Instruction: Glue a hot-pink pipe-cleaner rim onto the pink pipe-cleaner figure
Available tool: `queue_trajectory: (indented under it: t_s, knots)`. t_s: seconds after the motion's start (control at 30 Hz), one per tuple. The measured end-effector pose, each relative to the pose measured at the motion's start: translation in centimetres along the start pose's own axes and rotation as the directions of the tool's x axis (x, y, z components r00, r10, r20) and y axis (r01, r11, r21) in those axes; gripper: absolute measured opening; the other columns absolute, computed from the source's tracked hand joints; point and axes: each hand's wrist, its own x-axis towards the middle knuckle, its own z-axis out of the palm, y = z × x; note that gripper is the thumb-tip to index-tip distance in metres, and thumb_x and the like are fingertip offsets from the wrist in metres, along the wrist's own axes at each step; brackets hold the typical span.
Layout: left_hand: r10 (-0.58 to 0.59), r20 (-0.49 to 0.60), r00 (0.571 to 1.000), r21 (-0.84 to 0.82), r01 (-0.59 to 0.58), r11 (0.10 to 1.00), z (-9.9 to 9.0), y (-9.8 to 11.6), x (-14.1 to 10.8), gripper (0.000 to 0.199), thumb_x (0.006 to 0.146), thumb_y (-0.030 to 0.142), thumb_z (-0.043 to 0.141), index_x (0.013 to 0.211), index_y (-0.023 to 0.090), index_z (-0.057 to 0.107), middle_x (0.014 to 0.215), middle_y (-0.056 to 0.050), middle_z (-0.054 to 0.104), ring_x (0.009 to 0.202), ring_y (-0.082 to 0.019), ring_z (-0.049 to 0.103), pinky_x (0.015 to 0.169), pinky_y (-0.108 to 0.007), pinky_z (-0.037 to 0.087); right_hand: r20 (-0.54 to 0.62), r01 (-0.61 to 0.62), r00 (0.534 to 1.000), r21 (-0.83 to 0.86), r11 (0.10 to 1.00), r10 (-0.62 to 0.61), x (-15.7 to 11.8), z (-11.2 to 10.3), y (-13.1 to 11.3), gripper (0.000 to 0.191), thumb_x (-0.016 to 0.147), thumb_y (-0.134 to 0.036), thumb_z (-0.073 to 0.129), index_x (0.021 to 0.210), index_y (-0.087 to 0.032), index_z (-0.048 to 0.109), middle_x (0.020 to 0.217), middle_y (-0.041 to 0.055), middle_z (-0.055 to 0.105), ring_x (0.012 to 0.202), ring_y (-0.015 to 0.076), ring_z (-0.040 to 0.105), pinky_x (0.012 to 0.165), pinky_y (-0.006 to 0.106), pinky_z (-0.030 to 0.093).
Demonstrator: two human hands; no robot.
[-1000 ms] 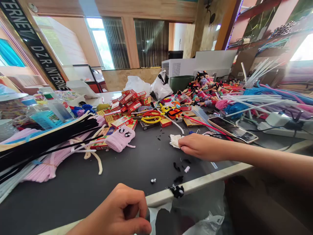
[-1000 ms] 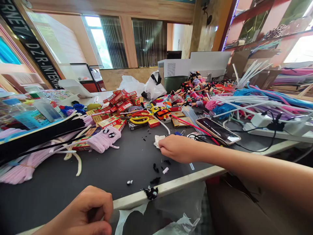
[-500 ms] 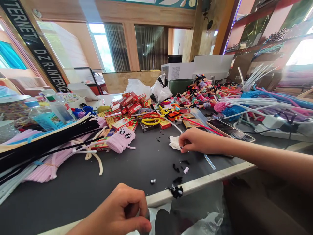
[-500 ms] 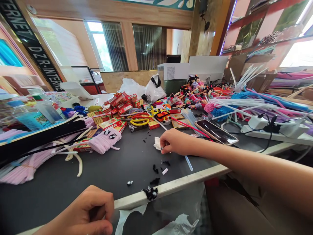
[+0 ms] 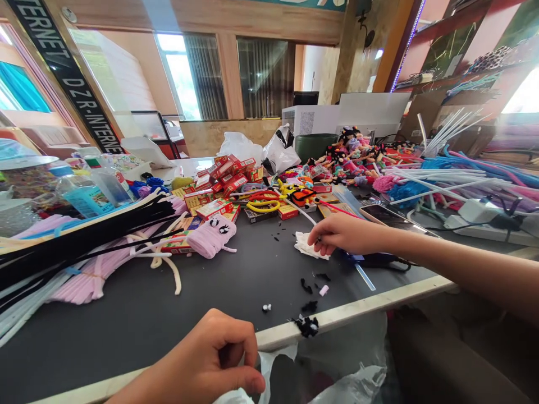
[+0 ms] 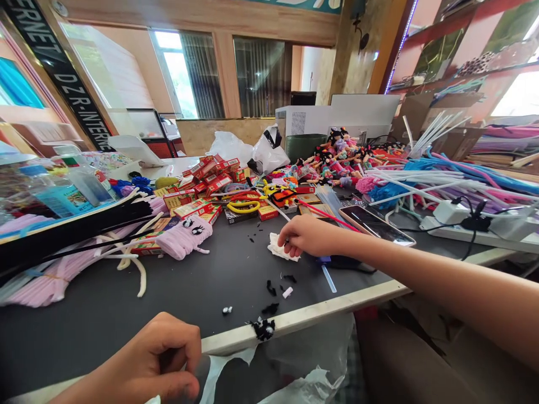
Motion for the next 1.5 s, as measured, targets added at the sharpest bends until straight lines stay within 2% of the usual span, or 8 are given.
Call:
queue_trajectory:
  t_s: [0.27, 0.5, 0.7, 0.93, 1.1, 1.2, 1.33, 1.5]
  knots:
    - [0.020, -0.015, 1.000, -0.014, -0.020, 1.000, 0.0, -0.1, -0.1, 0.073, 0.062, 0.090, 0.053, 0.053, 0.017, 0.049, 0.046, 0.008, 0.029, 0.047, -0.009, 0.026, 0.050, -0.025, 0.021, -0.108, 0.074, 0.993, 0.208, 0.975, -0.053, 0.3, 0.1, -0.1, 0.013, 0.085, -0.023, 0.061, 0.074, -0.017, 0.055, 0.065, -0.0007, 0.069, 0.056, 0.0118, 0.067, 0.058, 0.025, 0.057]
    - [0.017, -0.016, 1.000, -0.037, -0.018, 0.999, 0.0, 0.2, 0.0, 0.068, 0.066, 0.083, 0.059, 0.054, 0.017, 0.050, 0.046, 0.008, 0.033, 0.047, -0.008, 0.028, 0.051, -0.025, 0.023, -0.093, 0.107, 0.992, 0.252, 0.962, -0.086, 1.1, 0.4, -0.8, 0.023, 0.073, -0.033, 0.073, 0.069, -0.016, 0.057, 0.061, -0.0008, 0.067, 0.053, 0.0123, 0.065, 0.051, 0.024, 0.054]
    - [0.042, -0.020, 0.999, -0.057, -0.043, 0.997, 0.1, 0.1, 0.0, 0.067, 0.066, 0.082, 0.060, 0.053, 0.017, 0.050, 0.045, 0.008, 0.034, 0.046, -0.008, 0.028, 0.051, -0.024, 0.024, -0.085, 0.103, 0.992, 0.121, 0.987, -0.093, 3.2, 1.1, -1.6, 0.017, 0.086, -0.016, 0.067, 0.071, -0.014, 0.058, 0.060, -0.0061, 0.061, 0.052, 0.0086, 0.060, 0.053, 0.022, 0.051]
    - [0.056, -0.010, 0.998, -0.091, -0.057, 0.994, 0.1, 0.2, -0.1, 0.069, 0.064, 0.083, 0.060, 0.053, 0.016, 0.052, 0.043, 0.009, 0.034, 0.043, -0.007, 0.028, 0.050, -0.022, 0.026, -0.057, 0.055, 0.996, -0.136, 0.989, -0.063, 5.4, 2.2, -2.2, 0.018, 0.094, -0.028, 0.062, 0.084, -0.013, 0.064, 0.074, -0.0029, 0.064, 0.057, 0.0094, 0.059, 0.054, 0.024, 0.052]
    - [0.083, -0.007, 0.997, -0.075, -0.083, 0.994, 0.0, -0.1, -0.1, 0.071, 0.065, 0.085, 0.057, 0.054, 0.016, 0.053, 0.044, 0.009, 0.033, 0.044, -0.006, 0.028, 0.055, -0.023, 0.028, -0.079, 0.053, 0.994, -0.217, 0.975, -0.072, 6.0, 2.4, -2.7, 0.017, 0.093, -0.029, 0.062, 0.086, -0.013, 0.064, 0.078, -0.0017, 0.065, 0.062, 0.0107, 0.061, 0.057, 0.025, 0.053]
    - [0.093, 0.001, 0.996, -0.085, -0.092, 0.992, 0.2, -0.2, -0.1, 0.070, 0.065, 0.085, 0.057, 0.054, 0.016, 0.053, 0.044, 0.009, 0.032, 0.044, -0.007, 0.027, 0.051, -0.023, 0.025, -0.114, 0.074, 0.988, -0.213, 0.974, -0.100, 5.3, 2.0, -3.4, 0.019, 0.093, -0.025, 0.061, 0.078, -0.013, 0.062, 0.067, -0.0050, 0.060, 0.054, 0.0087, 0.056, 0.052, 0.022, 0.048]
    - [0.093, 0.008, 0.996, -0.073, -0.092, 0.993, 0.2, -0.2, 0.0, 0.068, 0.067, 0.083, 0.058, 0.056, 0.016, 0.054, 0.046, 0.008, 0.034, 0.046, -0.007, 0.030, 0.052, -0.023, 0.027, -0.127, 0.149, 0.977, -0.179, 0.973, -0.173, 1.9, 1.7, -4.8, 0.024, 0.087, -0.018, 0.057, 0.064, -0.015, 0.061, 0.048, -0.0069, 0.049, 0.042, 0.0076, 0.047, 0.042, 0.020, 0.037]
    - [0.070, 0.013, 0.997, -0.099, -0.069, 0.993, 0.1, 0.0, -0.1, 0.067, 0.065, 0.082, 0.061, 0.056, 0.016, 0.055, 0.044, 0.009, 0.033, 0.044, -0.007, 0.028, 0.047, -0.022, 0.023, -0.156, 0.243, 0.949, -0.202, 0.949, -0.276, -2.5, 1.8, -5.7, 0.023, 0.081, -0.027, 0.051, 0.069, -0.017, 0.068, 0.050, -0.0030, 0.059, 0.044, 0.0104, 0.054, 0.044, 0.021, 0.038]
